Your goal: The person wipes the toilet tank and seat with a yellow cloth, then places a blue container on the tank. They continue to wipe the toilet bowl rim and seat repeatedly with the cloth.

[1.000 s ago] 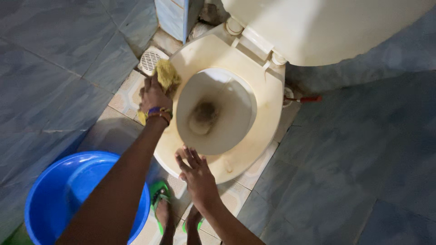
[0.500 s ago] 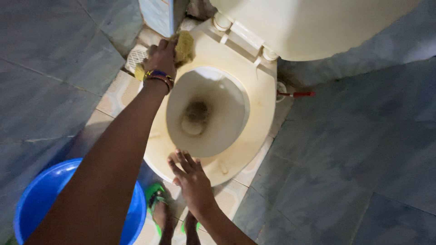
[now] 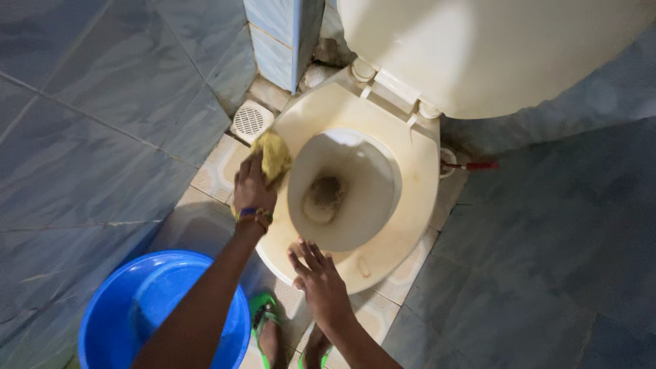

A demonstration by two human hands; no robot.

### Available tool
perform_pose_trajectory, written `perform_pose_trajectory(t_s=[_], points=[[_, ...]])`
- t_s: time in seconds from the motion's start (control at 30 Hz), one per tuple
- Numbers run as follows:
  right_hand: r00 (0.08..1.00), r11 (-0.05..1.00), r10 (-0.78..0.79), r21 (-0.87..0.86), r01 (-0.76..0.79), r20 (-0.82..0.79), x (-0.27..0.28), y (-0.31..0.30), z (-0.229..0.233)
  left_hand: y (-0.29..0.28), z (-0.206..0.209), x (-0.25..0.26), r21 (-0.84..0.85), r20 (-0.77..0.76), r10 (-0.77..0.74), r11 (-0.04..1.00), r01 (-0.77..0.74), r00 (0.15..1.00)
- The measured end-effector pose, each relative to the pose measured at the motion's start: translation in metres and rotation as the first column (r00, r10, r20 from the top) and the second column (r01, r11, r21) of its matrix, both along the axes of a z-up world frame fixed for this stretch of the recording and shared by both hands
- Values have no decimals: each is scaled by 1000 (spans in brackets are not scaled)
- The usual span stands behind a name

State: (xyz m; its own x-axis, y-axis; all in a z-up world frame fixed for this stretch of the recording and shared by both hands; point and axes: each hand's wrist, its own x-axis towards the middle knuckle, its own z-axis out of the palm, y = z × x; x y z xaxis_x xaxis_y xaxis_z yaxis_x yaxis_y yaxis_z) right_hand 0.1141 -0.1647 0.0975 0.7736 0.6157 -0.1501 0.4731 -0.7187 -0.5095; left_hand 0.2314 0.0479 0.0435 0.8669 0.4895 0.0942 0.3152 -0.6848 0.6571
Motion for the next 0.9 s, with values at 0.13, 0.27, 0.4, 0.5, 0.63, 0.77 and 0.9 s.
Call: perform_pose_trajectory(t_s=[0.13, 0.27, 0.4, 0.5, 0.63, 0.77, 0.9], points=[[1000, 1000, 28, -13, -28, 14, 0, 0, 2, -10, 6, -47, -97, -32, 40, 994, -43, 999], [1000, 1000, 16, -19, -16, -3, -1, 0, 5, -24, 9, -77, -131, -71, 86, 987, -95, 994], [1000, 999, 19, -32, -19, 15, -3, 2, 5, -44, 4, -109, -228, -135, 143, 959, -171, 981], [999, 997, 32, -67, -31, 2, -1, 3, 1, -61, -7, -136, -289, -181, 199, 925, -245, 963], [1000, 999, 26, -39, -26, 3, -3, 0, -4, -89, -39, -159, -150, 11, 247, 958, -243, 969], [998, 999, -42, 25, 43, -54, -5, -2, -3, -107, -79, -179, -91, -66, 219, 970, -224, 974], [985, 1000, -21, -4, 21, -169, -3, -8, 10, -103, -96, -193, 134, -210, 125, 986, -98, 970]])
